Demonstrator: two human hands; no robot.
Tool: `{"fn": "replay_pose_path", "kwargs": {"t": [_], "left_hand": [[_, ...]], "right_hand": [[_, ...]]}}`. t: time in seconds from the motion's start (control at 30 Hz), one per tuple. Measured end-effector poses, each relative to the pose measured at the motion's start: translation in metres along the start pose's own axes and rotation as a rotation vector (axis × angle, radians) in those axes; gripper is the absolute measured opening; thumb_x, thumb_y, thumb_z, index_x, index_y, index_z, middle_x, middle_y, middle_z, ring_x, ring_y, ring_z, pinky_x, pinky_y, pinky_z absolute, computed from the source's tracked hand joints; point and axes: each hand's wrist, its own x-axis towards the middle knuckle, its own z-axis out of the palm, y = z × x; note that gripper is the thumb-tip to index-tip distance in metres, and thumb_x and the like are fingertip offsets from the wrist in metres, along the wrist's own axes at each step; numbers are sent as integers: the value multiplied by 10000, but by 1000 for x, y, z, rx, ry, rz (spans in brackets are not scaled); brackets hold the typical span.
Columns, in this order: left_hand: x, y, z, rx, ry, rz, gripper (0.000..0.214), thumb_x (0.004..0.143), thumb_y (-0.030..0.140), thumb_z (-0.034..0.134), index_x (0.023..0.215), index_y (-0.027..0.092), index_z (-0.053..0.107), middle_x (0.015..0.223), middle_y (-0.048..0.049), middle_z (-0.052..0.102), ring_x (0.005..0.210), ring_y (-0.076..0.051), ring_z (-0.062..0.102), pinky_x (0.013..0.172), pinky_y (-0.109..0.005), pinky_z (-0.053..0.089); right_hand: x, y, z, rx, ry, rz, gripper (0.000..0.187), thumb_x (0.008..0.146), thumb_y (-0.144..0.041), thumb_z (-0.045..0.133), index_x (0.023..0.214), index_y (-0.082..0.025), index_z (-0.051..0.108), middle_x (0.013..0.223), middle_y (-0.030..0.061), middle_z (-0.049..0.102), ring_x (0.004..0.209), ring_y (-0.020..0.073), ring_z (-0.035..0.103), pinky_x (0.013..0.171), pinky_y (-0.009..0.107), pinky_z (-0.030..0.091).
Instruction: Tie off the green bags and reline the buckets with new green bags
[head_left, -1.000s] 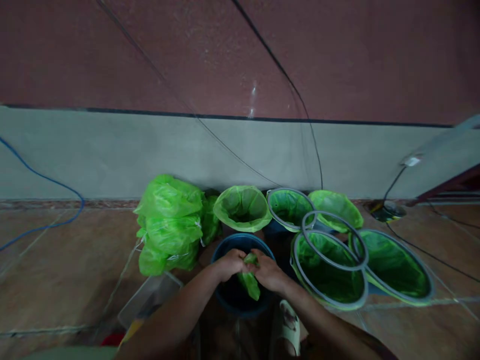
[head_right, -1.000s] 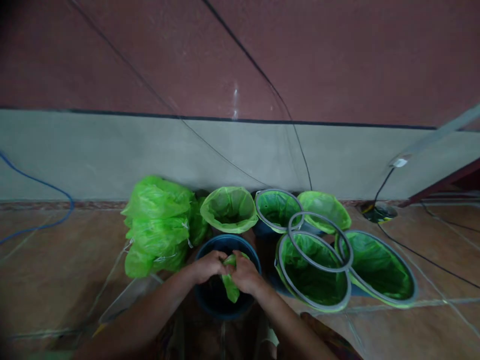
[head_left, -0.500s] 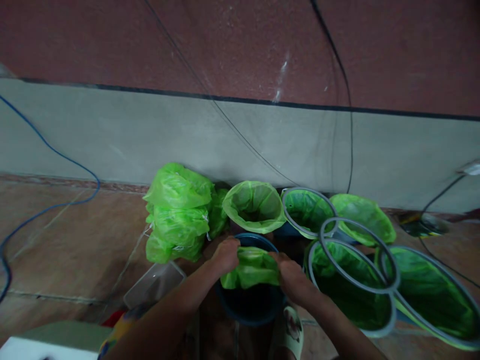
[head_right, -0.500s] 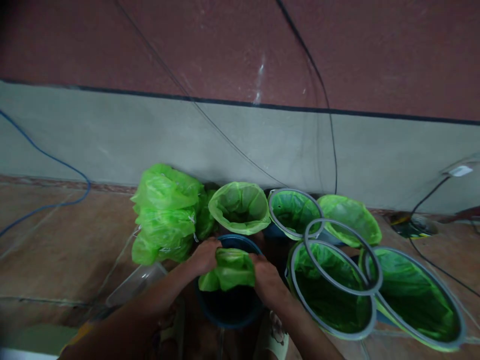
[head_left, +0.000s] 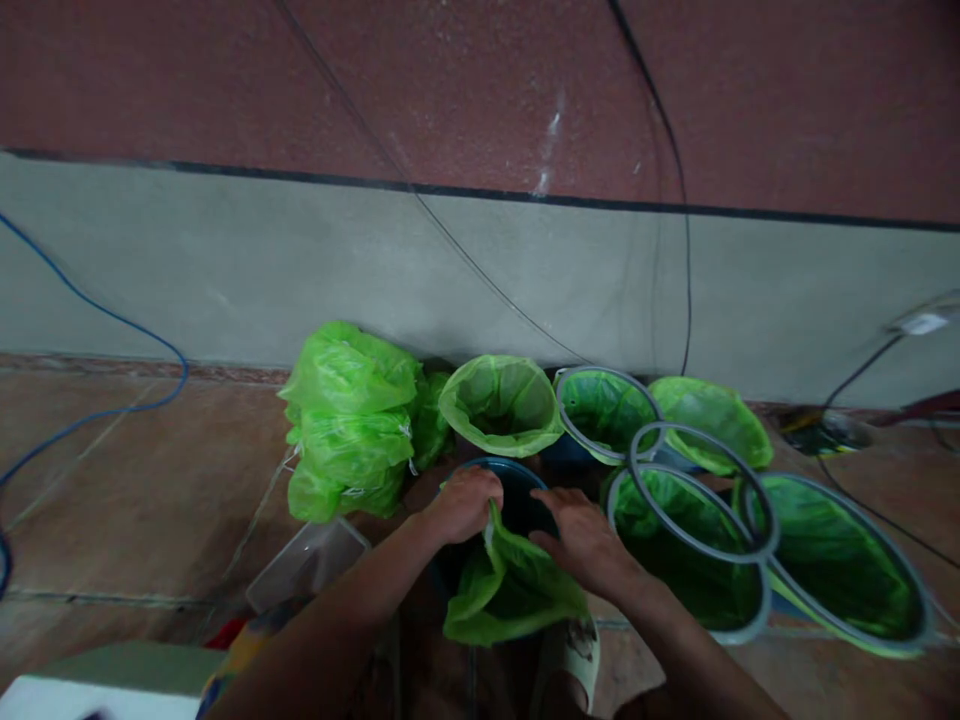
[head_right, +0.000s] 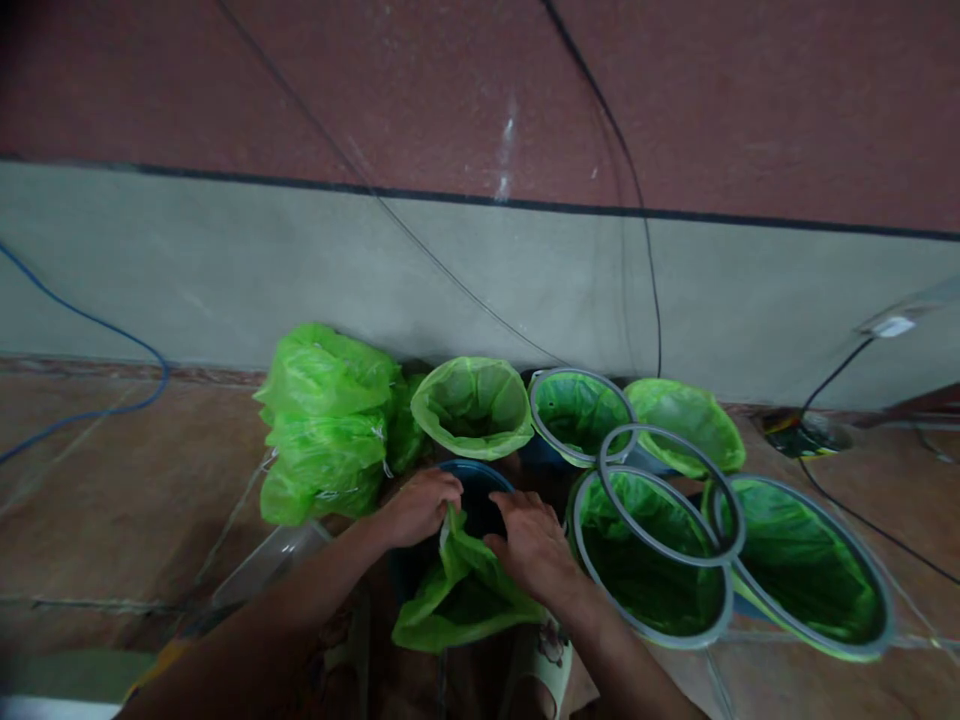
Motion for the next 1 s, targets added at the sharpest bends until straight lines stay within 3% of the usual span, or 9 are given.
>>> {"fn": "replay_pose_path", "kwargs": {"t": [0.1,0.2,0.33,0.53,0.63,0.73,0.83,0.9,1.0], "left_hand": [[2,8,-1,-45,59,-1,323,727,32,434,783,203,703,1018,-21,697,1007,-147,608,966,-292,424],[1,10,-2,-39,111,-40,327,753,60,446,813,227,720,1136,-8,673,1085,-158,582,1027,-331,388],[0,10,-4,0,158,-101,305,797,127,466,861,257,734,1228,2,637,1162,-193,535,1046,-393,360],[0,12,2,14,177,-115,296,847,197,461,975,259,721,1187,-8,654,1109,-212,550,1002,-405,385],[0,13,5,27,196,-119,276,838,215,485,990,265,711,1211,-8,635,1114,-221,544,1007,-417,388],[0,18,1,69,347,-189,359,795,225,551,1145,229,632,1338,-63,533,1200,-240,490,1036,-426,383],[-2,29,-4,95,515,-317,351,814,319,562,1134,175,577,1211,-107,573,1141,-227,524,1009,-386,422],[-4,36,-3,109,488,-393,368,807,441,577,1062,177,569,1069,-94,615,1047,-227,571,952,-367,460],[-5,40,7,143,301,-493,515,751,527,625,1104,165,530,1013,-89,650,977,-241,617,881,-349,488]], "right_hand": [[8,-12,18,98,-36,-43,501,785,-322,584,1253,-146,560,1212,134,632,1130,280,558,932,364,396],[14,-22,36,173,-92,-33,371,806,-319,535,1115,-122,590,992,109,696,912,232,632,774,310,419],[18,-25,46,273,-49,2,324,808,-273,502,1080,-111,566,817,69,694,721,184,619,641,279,382],[14,-30,52,453,23,-30,540,765,-383,594,1217,-117,464,1030,114,685,912,242,641,755,322,458],[14,-31,52,427,84,-24,391,808,-294,517,1166,-139,503,1059,117,676,966,238,634,811,323,454],[15,-28,44,356,76,57,267,826,-217,440,1052,-145,562,957,109,689,892,225,644,776,308,439],[16,-22,34,316,73,122,242,824,-252,468,1010,-149,584,893,100,691,826,224,639,731,304,426],[17,-17,31,345,82,131,242,835,-270,465,1010,-161,592,888,86,692,818,213,637,719,292,425],[19,-11,29,386,57,130,254,835,-280,473,1021,-167,604,895,75,697,827,204,641,726,281,434]]}}
